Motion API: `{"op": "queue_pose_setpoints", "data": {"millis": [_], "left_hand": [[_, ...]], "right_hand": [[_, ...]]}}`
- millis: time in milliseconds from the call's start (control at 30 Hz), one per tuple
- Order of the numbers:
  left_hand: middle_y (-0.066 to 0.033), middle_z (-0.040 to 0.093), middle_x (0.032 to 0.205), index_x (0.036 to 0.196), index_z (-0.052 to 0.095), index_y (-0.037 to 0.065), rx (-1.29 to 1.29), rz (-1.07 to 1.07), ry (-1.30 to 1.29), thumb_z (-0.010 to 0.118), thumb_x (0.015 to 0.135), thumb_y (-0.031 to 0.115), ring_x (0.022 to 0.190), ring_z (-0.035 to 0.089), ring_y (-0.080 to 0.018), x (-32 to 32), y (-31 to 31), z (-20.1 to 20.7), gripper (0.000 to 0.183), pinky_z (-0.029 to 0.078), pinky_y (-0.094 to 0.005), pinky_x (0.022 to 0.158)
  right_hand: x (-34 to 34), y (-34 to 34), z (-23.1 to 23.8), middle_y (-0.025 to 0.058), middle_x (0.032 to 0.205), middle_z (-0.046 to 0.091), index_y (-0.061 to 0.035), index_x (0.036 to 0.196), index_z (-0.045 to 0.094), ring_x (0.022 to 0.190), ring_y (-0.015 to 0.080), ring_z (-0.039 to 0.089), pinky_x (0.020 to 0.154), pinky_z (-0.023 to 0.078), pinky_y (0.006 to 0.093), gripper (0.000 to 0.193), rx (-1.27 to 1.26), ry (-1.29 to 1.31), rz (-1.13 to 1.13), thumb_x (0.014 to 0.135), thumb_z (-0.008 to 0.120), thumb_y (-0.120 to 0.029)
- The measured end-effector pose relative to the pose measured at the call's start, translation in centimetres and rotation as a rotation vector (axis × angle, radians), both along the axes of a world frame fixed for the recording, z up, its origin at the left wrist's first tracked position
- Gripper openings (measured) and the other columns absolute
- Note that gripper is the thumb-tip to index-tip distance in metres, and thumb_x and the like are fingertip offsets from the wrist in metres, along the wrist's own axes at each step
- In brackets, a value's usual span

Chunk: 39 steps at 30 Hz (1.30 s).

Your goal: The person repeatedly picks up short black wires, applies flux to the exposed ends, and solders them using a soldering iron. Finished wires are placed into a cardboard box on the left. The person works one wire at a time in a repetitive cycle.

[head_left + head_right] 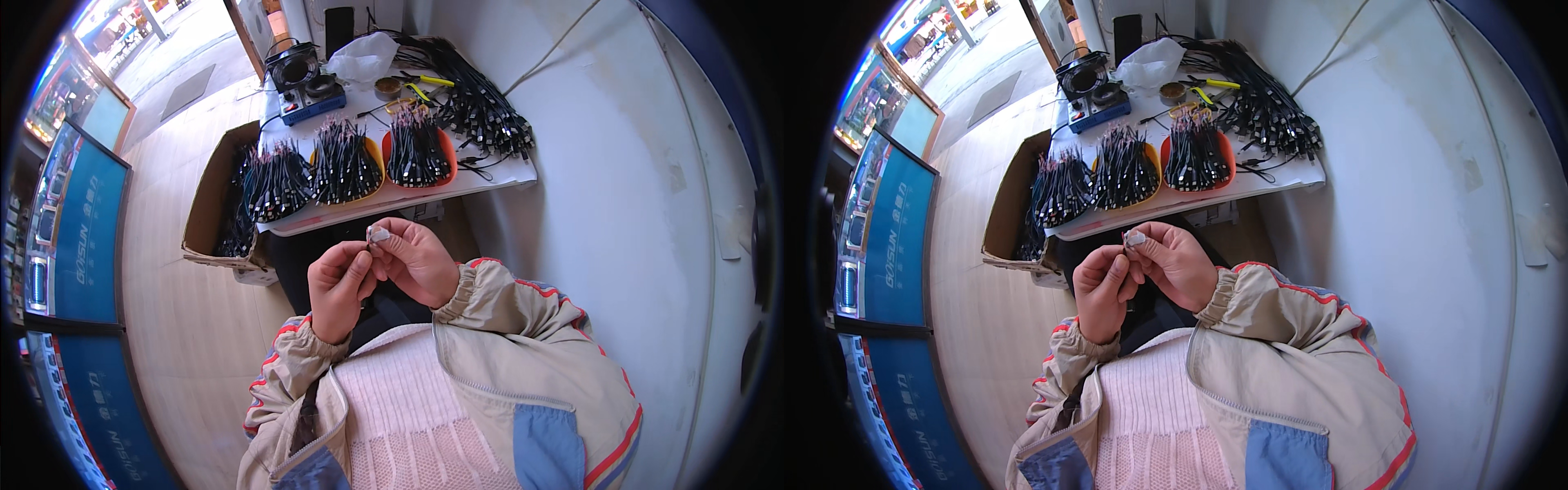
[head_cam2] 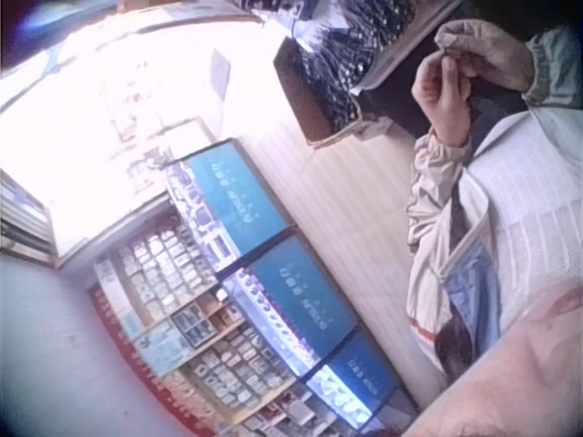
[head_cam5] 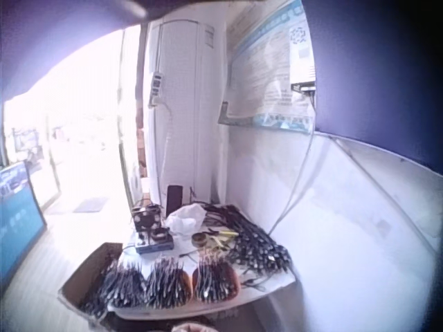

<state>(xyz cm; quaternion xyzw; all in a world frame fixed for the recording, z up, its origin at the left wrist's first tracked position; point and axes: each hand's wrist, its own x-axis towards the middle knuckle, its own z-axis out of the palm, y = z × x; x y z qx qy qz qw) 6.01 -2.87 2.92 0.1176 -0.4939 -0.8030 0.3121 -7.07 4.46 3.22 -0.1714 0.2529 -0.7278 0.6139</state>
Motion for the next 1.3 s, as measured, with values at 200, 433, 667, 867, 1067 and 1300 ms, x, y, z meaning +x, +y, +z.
{"op": "queue_pose_setpoints", "data": {"millis": [200, 433, 667, 867, 1067, 1300], "left_hand": [[-0.0085, 0.06, 0.073, 0.103, 0.06, -0.005, 0.049, -0.078, -0.067, 0.052, 0.097, 0.008, 0.048, 0.034, -0.0026, -2.9, 0.6, -0.4, 0.016, 0.024, -0.0175, 0.043], [-0.0078, 0.06, 0.073, 0.104, 0.06, -0.006, 0.088, -0.124, -0.033, 0.051, 0.097, 0.006, 0.049, 0.034, -0.0022, -5.0, 2.2, -0.8, 0.016, 0.023, -0.0176, 0.043], [-0.0083, 0.06, 0.074, 0.1, 0.06, -0.006, 0.151, -0.082, 0.016, 0.051, 0.097, 0.006, 0.049, 0.034, -0.0027, -5.4, 2.8, -0.7, 0.016, 0.024, -0.0177, 0.044], [-0.007, 0.057, 0.07, 0.1, 0.058, -0.003, 0.19, -0.092, 0.0, 0.049, 0.098, 0.008, 0.046, 0.03, -0.0027, -5.7, 2.4, -0.7, 0.014, 0.023, -0.0173, 0.041], [-0.0076, 0.058, 0.07, 0.099, 0.059, -0.004, 0.179, -0.076, -0.037, 0.051, 0.097, 0.008, 0.046, 0.031, -0.0026, -5.8, 1.2, -1.8, 0.015, 0.022, -0.0176, 0.042], [-0.0071, 0.059, 0.071, 0.103, 0.061, -0.006, 0.048, 0.14, -0.073, 0.052, 0.096, 0.006, 0.047, 0.033, -0.0023, -4.4, -1.7, -3.0, 0.016, 0.022, -0.0176, 0.042]], "right_hand": [[-3.1, 1.8, -1.1, 0.0045, 0.084, 0.061, 0.0003, 0.104, 0.057, 0.069, 0.0119, 0.058, 0.062, 0.051, 0.0262, 0.017, 0.019, 0.096, -0.09, 0.095, 0.058, -0.014], [-5.1, 4.1, -1.7, 0.0043, 0.089, 0.062, -0.0001, 0.104, 0.057, 0.079, 0.0112, 0.06, 0.067, 0.051, 0.0249, 0.015, -0.005, 0.173, -0.136, 0.094, 0.06, -0.011], [-4.7, 4.1, -2.9, 0.0022, 0.087, 0.059, -0.0044, 0.105, 0.056, 0.074, 0.009, 0.055, 0.072, 0.048, 0.0236, 0.011, -0.085, -0.092, -0.108, 0.094, 0.055, -0.007], [-6.0, 3.8, -2.0, 0.0031, 0.088, 0.061, -0.0018, 0.102, 0.057, 0.078, 0.0081, 0.056, 0.073, 0.048, 0.0213, 0.011, 0.016, 0.067, -0.131, 0.094, 0.058, -0.009], [-6.6, 2.2, -1.5, 0.0022, 0.086, 0.06, -0.0004, 0.099, 0.057, 0.076, 0.0076, 0.055, 0.069, 0.048, 0.0223, 0.013, 0.026, 0.319, -0.092, 0.094, 0.059, -0.012], [-8.8, -3.7, 0.1, -0.0025, 0.079, 0.058, -0.0015, 0.097, 0.061, 0.069, 0.0037, 0.051, 0.063, 0.043, 0.0208, 0.02, 0.257, 0.633, 0.187, 0.093, 0.063, -0.021]]}}
